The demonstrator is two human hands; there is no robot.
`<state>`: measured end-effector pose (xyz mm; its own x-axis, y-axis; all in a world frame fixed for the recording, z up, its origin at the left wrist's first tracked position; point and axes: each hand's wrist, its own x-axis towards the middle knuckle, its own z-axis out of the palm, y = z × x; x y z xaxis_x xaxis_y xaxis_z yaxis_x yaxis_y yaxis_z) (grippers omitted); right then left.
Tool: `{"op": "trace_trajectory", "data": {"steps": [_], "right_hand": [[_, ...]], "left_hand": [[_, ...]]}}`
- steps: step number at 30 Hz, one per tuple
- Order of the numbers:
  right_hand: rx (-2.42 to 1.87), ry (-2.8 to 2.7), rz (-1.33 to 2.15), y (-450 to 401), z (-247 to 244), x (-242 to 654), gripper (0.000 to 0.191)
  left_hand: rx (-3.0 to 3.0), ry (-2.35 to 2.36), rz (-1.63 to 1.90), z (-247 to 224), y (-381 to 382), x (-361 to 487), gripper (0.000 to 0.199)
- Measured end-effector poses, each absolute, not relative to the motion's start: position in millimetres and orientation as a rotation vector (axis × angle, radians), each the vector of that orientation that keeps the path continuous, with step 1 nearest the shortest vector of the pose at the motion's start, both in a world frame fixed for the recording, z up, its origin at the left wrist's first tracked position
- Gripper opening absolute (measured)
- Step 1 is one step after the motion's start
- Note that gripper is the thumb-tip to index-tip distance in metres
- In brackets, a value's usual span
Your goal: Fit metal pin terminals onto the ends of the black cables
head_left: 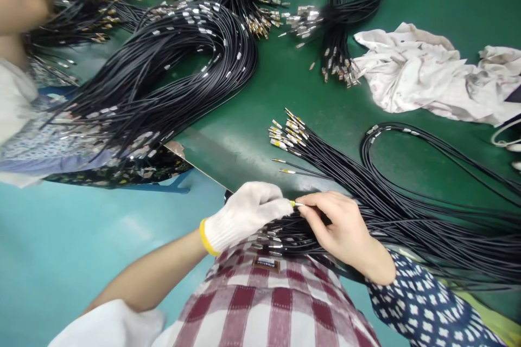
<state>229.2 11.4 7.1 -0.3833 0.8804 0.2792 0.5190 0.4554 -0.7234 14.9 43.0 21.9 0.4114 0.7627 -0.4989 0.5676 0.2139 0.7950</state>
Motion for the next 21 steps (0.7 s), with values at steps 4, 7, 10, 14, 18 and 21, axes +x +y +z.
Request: {"op": "trace_trajectory", "data": {"steps": [4, 7, 10, 14, 18, 21], "right_hand": [[-1.221, -2.04, 0.71, 13, 4, 225, 0.009], [-1.241, -2.048, 0.708, 15, 2, 224, 0.01], [-1.289, -2.021, 0.843, 19, 2, 223, 0.011], [-1.374, -1.875, 1.304, 27, 2, 224, 0.018], [-1.33, -1.611, 1.696, 33, -2, 221, 0.027], [-1.358, -1.525, 1.607, 29, -7, 215, 0.027]], "left_hand": [[1.407, 1.289, 0.411, 20, 39, 14, 0.03], [1.488, 1.304, 0.423, 19, 39, 18, 0.027], [1.681, 1.299, 0.447, 13, 39, 20, 0.027], [2.041, 1.289, 0.497, 1, 38, 19, 0.029], [1.971, 1.331, 0.537, -8, 37, 20, 0.029], [1.863, 1.385, 0.552, -9, 38, 23, 0.028]]}}
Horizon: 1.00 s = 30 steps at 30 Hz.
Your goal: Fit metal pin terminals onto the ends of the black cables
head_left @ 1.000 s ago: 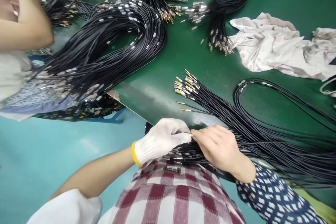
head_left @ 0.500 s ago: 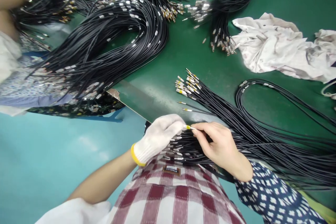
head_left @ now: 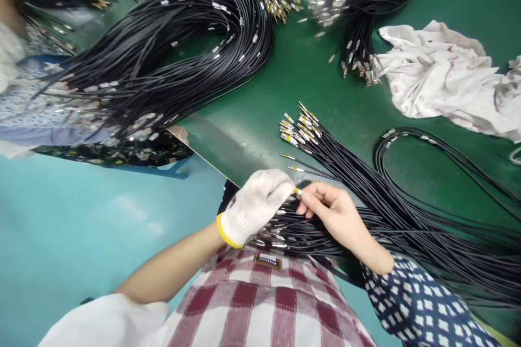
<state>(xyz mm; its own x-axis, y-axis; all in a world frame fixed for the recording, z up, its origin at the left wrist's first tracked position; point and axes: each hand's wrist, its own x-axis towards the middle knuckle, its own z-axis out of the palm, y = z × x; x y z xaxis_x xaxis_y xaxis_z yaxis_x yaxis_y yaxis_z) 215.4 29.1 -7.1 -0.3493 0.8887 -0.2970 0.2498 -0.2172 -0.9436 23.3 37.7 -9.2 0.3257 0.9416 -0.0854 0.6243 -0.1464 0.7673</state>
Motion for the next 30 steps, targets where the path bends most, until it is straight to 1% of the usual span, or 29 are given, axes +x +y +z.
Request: {"op": "trace_trajectory", "data": {"steps": [2, 6, 7, 8, 9, 10, 13, 14, 16, 18, 21, 23, 30], "right_hand": [[-1.43, -1.597, 1.393, 24, -9, 211, 0.025], [-1.468, -1.907, 0.808, 18, -10, 208, 0.015], [-1.457, -1.953, 0.718, 18, -10, 208, 0.014], [-1.448, -1.971, 0.707, 19, -9, 208, 0.014], [-1.44, -1.955, 0.787, 21, -8, 208, 0.016], [-1.432, -1.904, 0.936, 23, -7, 209, 0.019], [-1.366, -1.631, 1.462, 30, -6, 211, 0.026], [-1.343, -1.556, 1.575, 32, -6, 212, 0.027], [-1.32, -1.482, 1.686, 34, -7, 213, 0.028], [-1.335, -1.512, 1.659, 33, -7, 213, 0.027], [-1.378, -1.683, 1.412, 28, -9, 212, 0.022], [-1.373, -1.746, 1.312, 25, -9, 211, 0.021], [-1.378, -1.668, 1.324, 23, -13, 206, 0.023]], "left_hand": [[1.848, 1.406, 0.545, -10, 38, 24, 0.028], [1.914, 1.352, 0.505, -13, 38, 20, 0.029], [1.942, 1.324, 0.5, -13, 38, 19, 0.03], [1.962, 1.305, 0.497, -14, 38, 18, 0.03], [1.969, 1.3, 0.494, -14, 38, 17, 0.03], [1.965, 1.307, 0.494, -15, 38, 16, 0.03], [1.934, 1.321, 0.5, -15, 38, 17, 0.029], [1.93, 1.313, 0.501, -14, 38, 17, 0.029], [1.932, 1.291, 0.495, -14, 38, 17, 0.029], [1.951, 1.278, 0.48, -14, 39, 16, 0.029], [2.008, 1.264, 0.451, -14, 39, 16, 0.029], [2.029, 1.276, 0.446, -14, 38, 16, 0.03], [1.971, 1.425, 0.46, -17, 33, 23, 0.027]]}}
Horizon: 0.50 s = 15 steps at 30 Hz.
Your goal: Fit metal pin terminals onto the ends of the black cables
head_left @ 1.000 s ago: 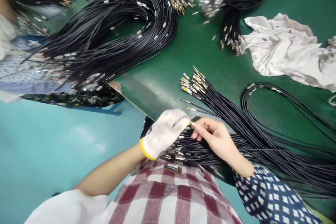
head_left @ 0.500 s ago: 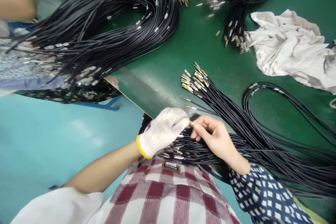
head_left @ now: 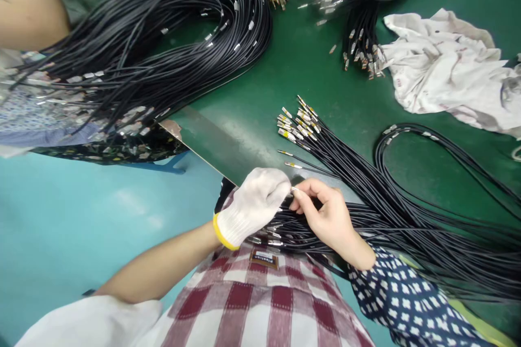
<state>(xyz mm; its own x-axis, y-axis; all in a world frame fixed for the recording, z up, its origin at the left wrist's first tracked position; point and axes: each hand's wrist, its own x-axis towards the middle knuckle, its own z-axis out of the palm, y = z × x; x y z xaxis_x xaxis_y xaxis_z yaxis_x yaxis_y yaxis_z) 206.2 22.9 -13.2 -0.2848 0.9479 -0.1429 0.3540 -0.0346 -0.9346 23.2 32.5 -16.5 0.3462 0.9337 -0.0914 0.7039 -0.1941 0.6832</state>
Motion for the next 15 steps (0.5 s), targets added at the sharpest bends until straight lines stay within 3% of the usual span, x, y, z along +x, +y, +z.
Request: {"op": "trace_trajectory", "data": {"steps": [8, 15], "right_hand": [[-1.368, -1.712, 1.387, 28, -13, 206, 0.022], [-1.339, -1.75, 1.447, 33, -8, 216, 0.02]], "left_hand": [[2.18, 1.328, 0.411, -20, 35, 22, 0.032], [1.822, 1.262, 0.475, -2, 47, 21, 0.03]]}}
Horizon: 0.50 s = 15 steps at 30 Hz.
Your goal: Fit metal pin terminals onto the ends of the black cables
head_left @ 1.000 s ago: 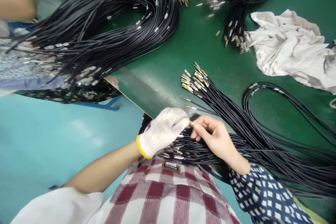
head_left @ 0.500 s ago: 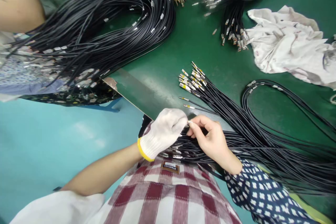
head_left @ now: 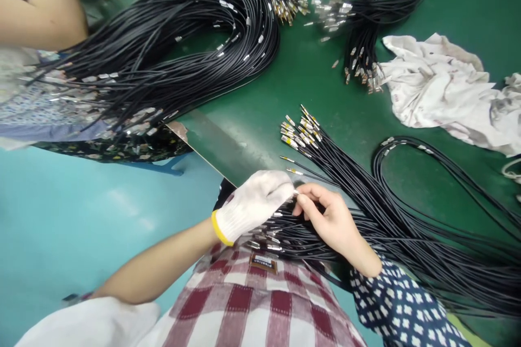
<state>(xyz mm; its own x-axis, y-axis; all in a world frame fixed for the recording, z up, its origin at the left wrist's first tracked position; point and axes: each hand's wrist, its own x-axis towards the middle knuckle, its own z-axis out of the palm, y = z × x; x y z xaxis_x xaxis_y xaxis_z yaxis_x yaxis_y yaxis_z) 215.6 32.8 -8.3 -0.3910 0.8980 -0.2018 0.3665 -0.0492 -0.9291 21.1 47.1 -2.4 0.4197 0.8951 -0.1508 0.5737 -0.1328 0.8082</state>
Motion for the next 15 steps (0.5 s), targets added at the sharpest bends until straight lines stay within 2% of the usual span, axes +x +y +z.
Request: {"op": "trace_trajectory", "data": {"steps": [15], "right_hand": [[-1.298, -1.578, 1.506, 28.7, -8.6, 213.2, 0.023]], "left_hand": [[1.431, 1.158, 0.464, 5.9, 57.3, 22.0, 0.026]]}}
